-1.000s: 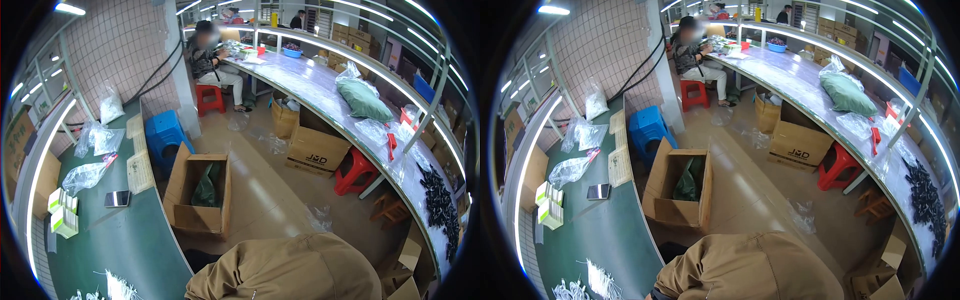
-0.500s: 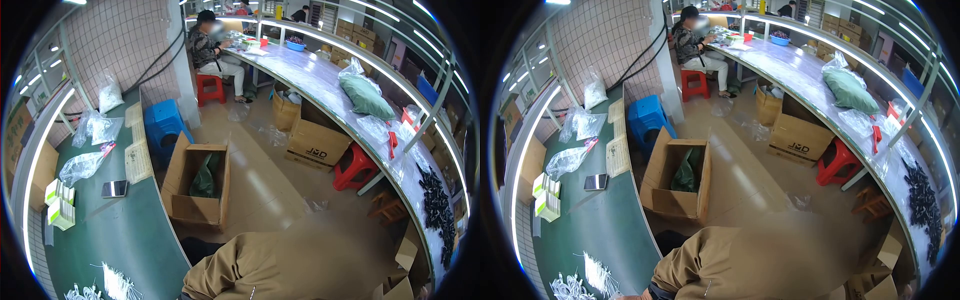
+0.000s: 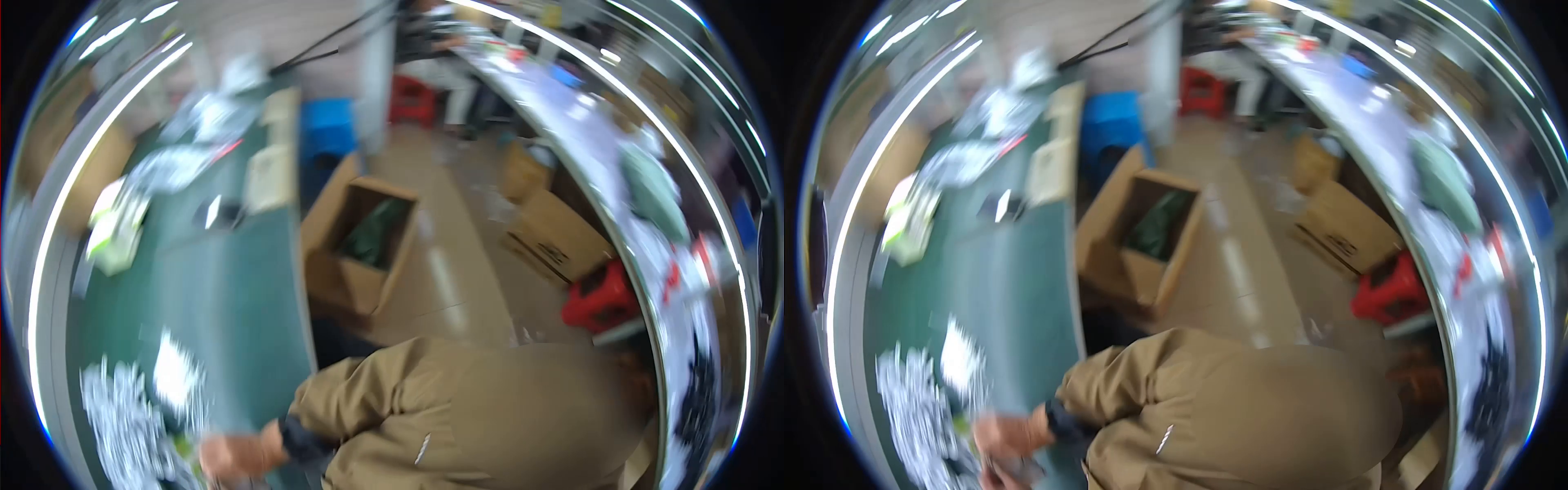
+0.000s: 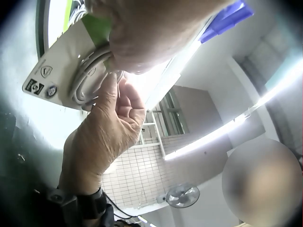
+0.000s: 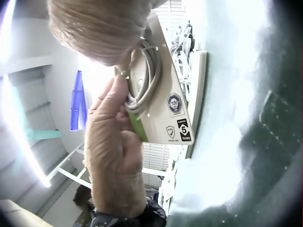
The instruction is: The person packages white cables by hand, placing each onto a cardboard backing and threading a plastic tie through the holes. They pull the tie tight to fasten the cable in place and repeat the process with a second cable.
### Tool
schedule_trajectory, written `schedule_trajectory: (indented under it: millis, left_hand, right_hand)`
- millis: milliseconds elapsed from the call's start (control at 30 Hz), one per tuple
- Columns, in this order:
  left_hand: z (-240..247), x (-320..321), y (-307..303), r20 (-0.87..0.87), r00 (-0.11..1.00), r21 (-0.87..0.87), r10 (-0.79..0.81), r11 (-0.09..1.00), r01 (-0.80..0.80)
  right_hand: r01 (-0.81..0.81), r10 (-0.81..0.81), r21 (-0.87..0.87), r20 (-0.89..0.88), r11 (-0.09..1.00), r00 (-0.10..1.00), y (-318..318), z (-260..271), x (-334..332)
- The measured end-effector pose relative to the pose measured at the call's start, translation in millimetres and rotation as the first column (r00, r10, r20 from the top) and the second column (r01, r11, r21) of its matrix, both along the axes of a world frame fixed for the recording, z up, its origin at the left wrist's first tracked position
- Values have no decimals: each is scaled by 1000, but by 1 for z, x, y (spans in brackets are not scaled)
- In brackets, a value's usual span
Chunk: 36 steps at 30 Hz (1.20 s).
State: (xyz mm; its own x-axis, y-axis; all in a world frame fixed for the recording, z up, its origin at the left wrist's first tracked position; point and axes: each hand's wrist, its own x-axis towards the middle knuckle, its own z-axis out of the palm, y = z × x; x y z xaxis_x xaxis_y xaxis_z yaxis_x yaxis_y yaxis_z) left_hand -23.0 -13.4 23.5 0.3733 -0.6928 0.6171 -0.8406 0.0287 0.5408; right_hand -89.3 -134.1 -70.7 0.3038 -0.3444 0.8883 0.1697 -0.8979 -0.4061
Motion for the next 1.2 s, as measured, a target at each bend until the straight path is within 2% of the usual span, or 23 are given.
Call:
schedule_trajectory:
  millis: [33,67,100,133,167,200,233,267,333,433,533,567,667,733,800,933,1033,1133,1200]
  left_hand:
    - [-6,4,1,-58,998,72,10,997,-6]
    - [-64,58,10,-227,965,100,132,989,-112]
    - [-35,35,17,-247,963,118,106,990,-79]
    - [-33,37,28,-384,920,97,82,994,-48]
    - [-16,27,31,-347,928,116,137,988,-103]
    - [-19,29,31,-437,888,24,142,989,-146]
    - [-16,31,29,-616,786,-44,55,994,-104]
    - [-14,36,33,-649,759,-63,55,990,-126]
    - [-17,47,33,-715,699,-146,-13,981,-132]
    - [-7,47,51,-779,623,-232,-69,955,-185]
    - [-10,50,53,-778,619,-274,-109,945,-179]
    - [-11,51,52,-765,632,-291,-122,942,-170]
    - [-11,44,48,-710,694,-292,-118,947,-138]
    - [-12,39,43,-672,726,-345,-146,929,-132]
    - [-19,48,48,-558,828,-280,-53,951,-127]
    - [-16,54,45,-404,910,-183,88,968,-175]
    - [-18,57,38,-150,977,-163,153,971,-177]
    - [-20,59,32,-195,969,-71,151,983,-168]
    - [-27,63,27,-236,968,-74,86,992,-106]
  right_hand:
    - [-44,43,0,100,999,994,1,16,-15]
    - [-48,50,-15,145,999,988,0,33,-28]
    - [-53,53,-2,64,999,997,3,38,-40]
    - [-1,2,-13,20,1000,1000,7,47,-44]
    - [0,-4,62,68,998,998,5,50,-39]
    - [11,-13,85,31,996,999,-1,63,-42]
    - [-39,31,156,52,987,998,-8,76,-44]
    - [-11,7,104,46,994,999,-23,72,-36]
    - [-53,49,293,20,955,999,-36,79,-30]
    - [-180,236,544,-34,820,971,-18,79,-19]
    - [-350,507,753,26,557,861,-1,70,-1]
    - [-450,656,818,122,359,745,2,69,3]
    - [-487,728,834,164,257,666,12,77,8]
    - [-453,741,839,92,302,665,10,80,10]
    - [-463,756,826,69,322,650,5,79,17]
    - [-477,758,830,104,291,644,2,75,22]
    - [-470,739,825,100,312,666,2,66,24]
    - [-432,728,843,71,322,681,0,64,21]
    - [-421,738,849,56,319,673,-2,56,19]
